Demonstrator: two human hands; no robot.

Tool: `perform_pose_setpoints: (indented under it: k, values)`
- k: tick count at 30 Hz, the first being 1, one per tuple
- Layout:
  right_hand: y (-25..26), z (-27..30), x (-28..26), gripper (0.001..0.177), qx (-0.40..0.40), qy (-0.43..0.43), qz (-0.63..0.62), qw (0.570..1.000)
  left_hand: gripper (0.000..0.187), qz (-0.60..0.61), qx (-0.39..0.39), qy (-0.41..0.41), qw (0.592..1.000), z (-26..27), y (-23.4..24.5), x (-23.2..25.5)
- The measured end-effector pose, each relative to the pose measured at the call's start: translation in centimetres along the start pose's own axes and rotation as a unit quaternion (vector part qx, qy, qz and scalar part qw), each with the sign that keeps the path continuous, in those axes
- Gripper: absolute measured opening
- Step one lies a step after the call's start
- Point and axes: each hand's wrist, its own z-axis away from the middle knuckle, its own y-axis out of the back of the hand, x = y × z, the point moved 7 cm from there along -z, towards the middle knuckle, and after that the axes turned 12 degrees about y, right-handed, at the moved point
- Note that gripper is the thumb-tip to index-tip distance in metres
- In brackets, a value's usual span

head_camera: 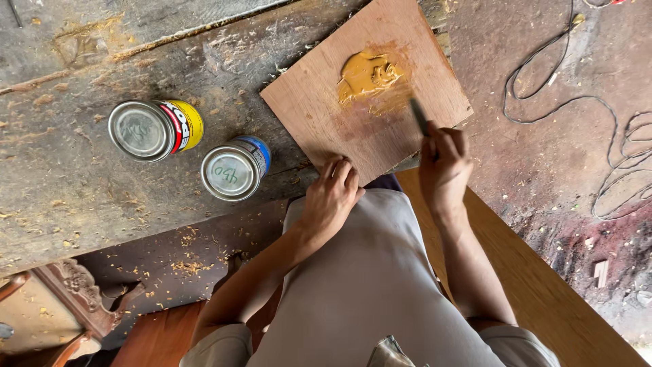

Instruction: The person mixes wood filler and hardener on a piece of plywood using a metal spatula, adding small amounts of red and white components to the main brown paste and stirring them together until reaching a uniform color.

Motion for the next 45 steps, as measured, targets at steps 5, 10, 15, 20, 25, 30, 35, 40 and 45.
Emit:
perform_pose_setpoints:
  k: [5,10,15,20,25,30,35,40,45]
  values:
    - [-1.5,1.5,-1.2,0.022,0.000,0.020,0.013,1.000,0.046,-0.013,0.004,0.010,1.000,0.0,0.1,0.1]
    - [0.2,0.7,1.9,0.025,0.006,-0.026,0.036,0.999,0.048,-0.021,-0.014,0.013,1.000,-0.2,0.1,0.1]
    - [-1.3,1.3,-2.1,0.027,-0.004,0.065,-0.019,0.998,0.051,-0.014,-0.027,0.032,0.999,-0.1,0.5,0.3]
    - [0.4,-0.4,0.8,0.022,-0.007,-0.012,0.000,1.000,0.049,-0.014,-0.018,0.032,0.999,-0.2,0.9,0.4]
    - [-1.8,0.5,-1.4,0.018,-0.041,0.103,-0.037,0.993,0.049,-0.005,-0.032,0.043,0.999,-0.3,1.0,0.5]
    - [0.5,-0.4,1.5,0.027,-0.008,0.061,0.007,0.998,0.049,-0.010,-0.013,0.031,0.999,-0.2,1.1,0.6]
    - [-3.4,0.6,-4.1,0.027,-0.067,0.106,-0.071,0.990,0.049,-0.016,-0.014,0.035,0.999,0.1,0.8,0.5]
    - [-2.5,-1.1,-3.9,0.029,-0.082,0.101,-0.051,0.990,0.051,-0.020,-0.012,0.024,0.999,0.3,0.8,0.6]
    - [-1.7,-0.4,-4.7,0.023,-0.051,0.185,-0.096,0.977,0.057,-0.015,-0.016,0.038,0.999,-0.3,0.8,0.6]
